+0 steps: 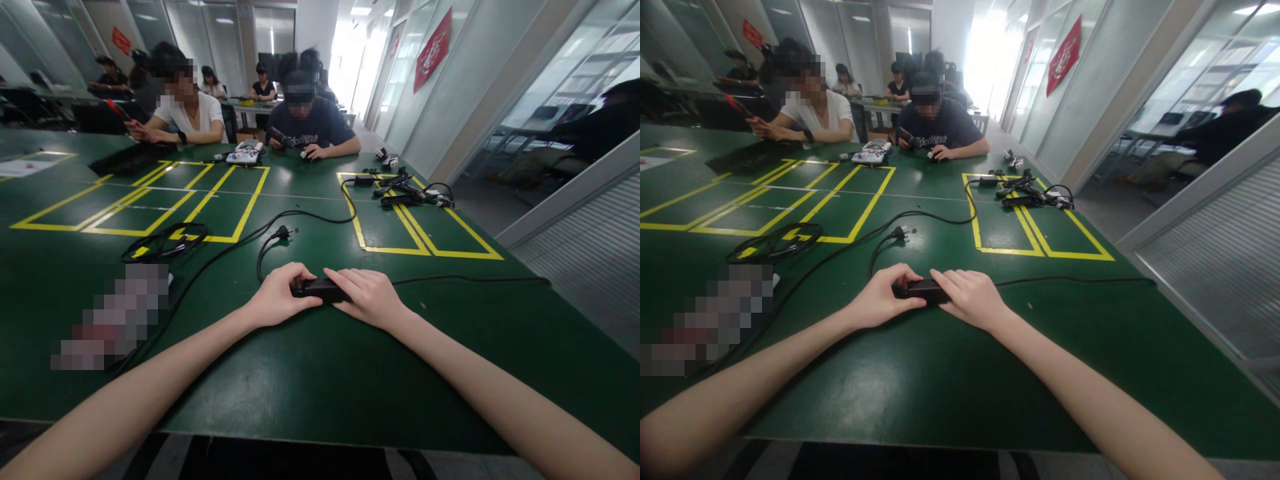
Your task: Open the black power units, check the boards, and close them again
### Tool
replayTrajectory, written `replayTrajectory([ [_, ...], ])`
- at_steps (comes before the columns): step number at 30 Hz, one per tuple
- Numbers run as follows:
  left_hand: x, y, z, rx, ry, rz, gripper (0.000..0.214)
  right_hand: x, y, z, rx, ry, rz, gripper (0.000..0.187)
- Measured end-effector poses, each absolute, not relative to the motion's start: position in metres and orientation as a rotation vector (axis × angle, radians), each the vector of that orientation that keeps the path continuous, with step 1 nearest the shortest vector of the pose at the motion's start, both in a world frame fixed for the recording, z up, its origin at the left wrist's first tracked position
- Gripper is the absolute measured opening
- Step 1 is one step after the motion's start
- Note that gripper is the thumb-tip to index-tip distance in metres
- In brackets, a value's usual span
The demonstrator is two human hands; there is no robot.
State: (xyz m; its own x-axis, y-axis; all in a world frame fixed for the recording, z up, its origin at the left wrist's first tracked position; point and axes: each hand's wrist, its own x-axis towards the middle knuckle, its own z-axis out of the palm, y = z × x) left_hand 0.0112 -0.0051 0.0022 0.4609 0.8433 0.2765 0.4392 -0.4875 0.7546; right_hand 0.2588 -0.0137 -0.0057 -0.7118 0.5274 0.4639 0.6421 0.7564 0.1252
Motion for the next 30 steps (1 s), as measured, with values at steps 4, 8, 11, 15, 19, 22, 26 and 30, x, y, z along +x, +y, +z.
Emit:
replayTrajectory([
  [4, 0.011, -0.004, 0.0, 2.249, 1.098, 0.888, 0.029, 0.256, -0.015, -0.006, -0.915, -2.471, -0.229, 0.044],
  [8, 0.011, -0.006, 0.002, 2.371, 1.046, 0.88, 0.026, 0.256, -0.016, -0.006, -0.864, -2.42, -0.179, 0.037],
  [11, 0.013, -0.007, 0.001, 2.45, 1.05, 0.824, 0.028, 0.255, -0.016, -0.006, -0.86, -2.404, -0.201, 0.037],
  [15, 0.014, -0.007, -0.002, 2.52, 1.106, 0.729, 0.032, 0.255, -0.018, -0.004, -0.934, -2.364, -0.115, 0.037],
  [19, 0.013, -0.008, 0.003, 2.466, 1.118, 0.683, 0.032, 0.256, -0.021, 0.0, -0.831, -2.491, -0.08, 0.043],
  [22, 0.012, -0.009, 0.008, 2.381, 1.121, 0.611, 0.032, 0.259, -0.021, 0.002, -0.802, -2.638, -0.121, 0.047],
  [26, 0.012, -0.008, 0.007, 2.342, 1.106, 0.635, 0.029, 0.26, -0.02, 0.001, -0.866, -2.677, -0.138, 0.048],
  [30, 0.011, -0.009, 0.003, 2.373, 1.004, 0.883, 0.031, 0.264, -0.015, -0.005, -0.893, -2.603, -0.111, 0.047],
])
